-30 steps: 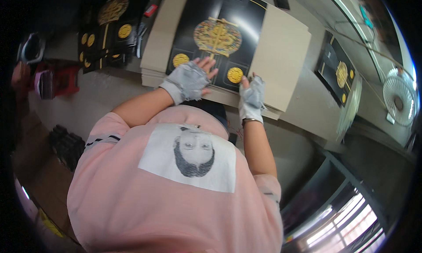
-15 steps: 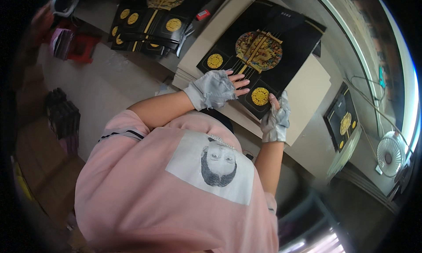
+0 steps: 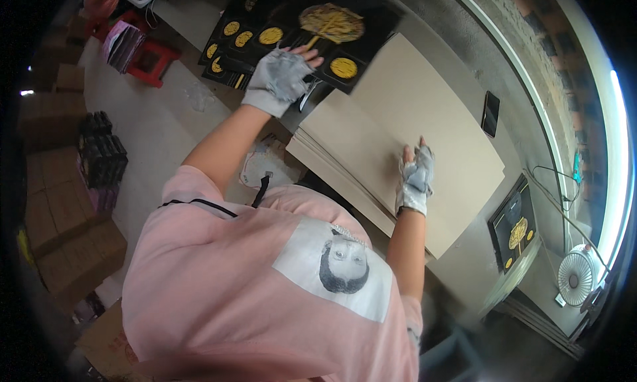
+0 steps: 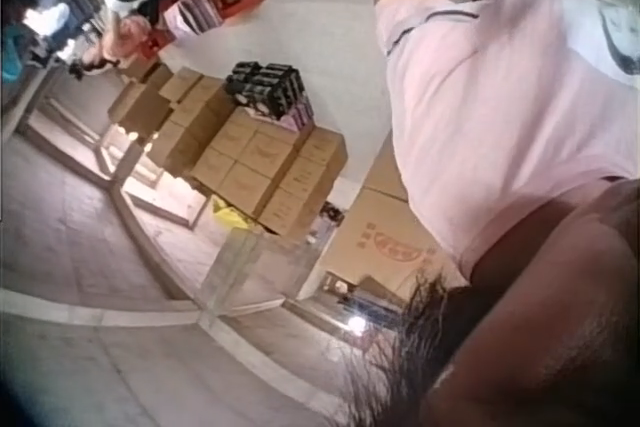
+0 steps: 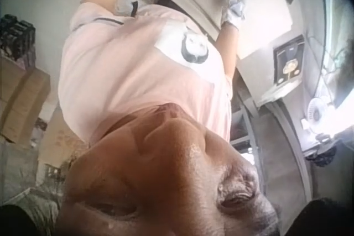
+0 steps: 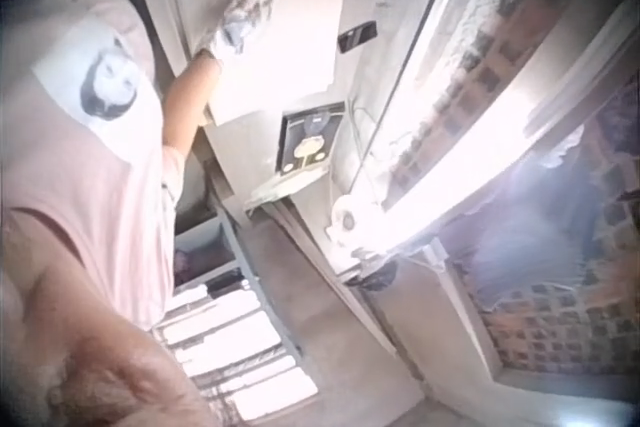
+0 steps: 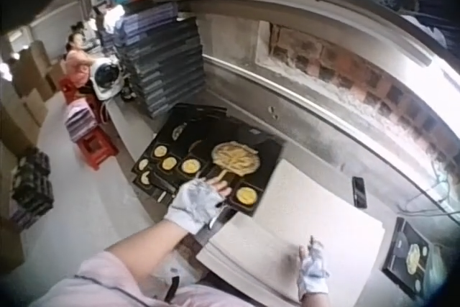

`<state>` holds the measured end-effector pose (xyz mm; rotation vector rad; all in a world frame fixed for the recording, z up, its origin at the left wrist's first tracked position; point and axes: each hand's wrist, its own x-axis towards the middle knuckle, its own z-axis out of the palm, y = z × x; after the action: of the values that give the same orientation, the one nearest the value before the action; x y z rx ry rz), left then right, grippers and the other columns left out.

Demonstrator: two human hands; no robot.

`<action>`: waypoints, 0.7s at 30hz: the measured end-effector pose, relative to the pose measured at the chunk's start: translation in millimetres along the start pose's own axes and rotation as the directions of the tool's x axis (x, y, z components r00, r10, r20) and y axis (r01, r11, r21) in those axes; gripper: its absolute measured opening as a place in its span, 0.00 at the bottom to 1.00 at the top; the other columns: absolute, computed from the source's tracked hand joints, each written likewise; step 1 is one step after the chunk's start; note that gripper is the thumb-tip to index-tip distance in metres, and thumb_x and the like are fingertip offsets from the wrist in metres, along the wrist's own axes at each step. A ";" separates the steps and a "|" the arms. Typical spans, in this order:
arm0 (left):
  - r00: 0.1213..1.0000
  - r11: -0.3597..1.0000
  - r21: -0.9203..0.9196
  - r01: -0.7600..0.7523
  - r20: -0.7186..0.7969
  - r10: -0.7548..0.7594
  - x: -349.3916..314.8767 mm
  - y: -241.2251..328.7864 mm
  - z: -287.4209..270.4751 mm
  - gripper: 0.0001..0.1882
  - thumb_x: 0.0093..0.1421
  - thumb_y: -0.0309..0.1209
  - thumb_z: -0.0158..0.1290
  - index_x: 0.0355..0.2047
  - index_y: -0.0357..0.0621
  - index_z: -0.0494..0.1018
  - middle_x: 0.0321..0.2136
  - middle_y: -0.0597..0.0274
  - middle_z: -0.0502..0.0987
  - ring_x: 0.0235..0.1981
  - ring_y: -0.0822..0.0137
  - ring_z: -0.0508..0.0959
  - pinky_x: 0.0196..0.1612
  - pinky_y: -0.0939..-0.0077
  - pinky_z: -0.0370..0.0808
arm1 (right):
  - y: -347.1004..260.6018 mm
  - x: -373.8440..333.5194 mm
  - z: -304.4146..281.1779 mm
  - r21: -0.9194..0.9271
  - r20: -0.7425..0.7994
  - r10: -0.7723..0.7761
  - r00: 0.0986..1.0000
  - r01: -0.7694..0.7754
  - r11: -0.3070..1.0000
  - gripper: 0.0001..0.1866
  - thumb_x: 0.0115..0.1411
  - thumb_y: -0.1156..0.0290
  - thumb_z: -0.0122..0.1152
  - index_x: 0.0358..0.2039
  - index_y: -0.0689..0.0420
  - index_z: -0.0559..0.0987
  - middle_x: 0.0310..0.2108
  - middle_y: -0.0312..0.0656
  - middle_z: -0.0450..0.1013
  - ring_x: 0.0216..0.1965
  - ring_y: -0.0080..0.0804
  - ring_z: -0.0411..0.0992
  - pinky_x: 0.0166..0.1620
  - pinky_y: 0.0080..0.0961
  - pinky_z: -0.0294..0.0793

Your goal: The recorder is assembling and folding paper packaging sheets with decorative gold designs.

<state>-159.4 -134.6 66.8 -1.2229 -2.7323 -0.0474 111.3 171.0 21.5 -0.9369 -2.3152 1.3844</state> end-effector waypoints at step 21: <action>0.944 0.949 -0.206 0.238 0.277 -0.176 -31.8 128.7 19.5 0.42 0.66 0.43 0.52 0.75 0.39 0.51 0.72 0.30 0.53 0.71 0.42 0.62 0.72 0.55 0.60 | 41.7 -63.8 -70.7 -0.841 -0.207 0.111 0.972 -0.234 0.488 0.32 0.72 0.53 0.48 0.69 0.61 0.67 0.72 0.59 0.58 0.74 0.53 0.54 0.73 0.44 0.56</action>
<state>-45.1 -70.5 38.7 -1.0488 -3.1517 -0.2649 213.3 190.6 26.1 -1.4813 -2.8532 0.0286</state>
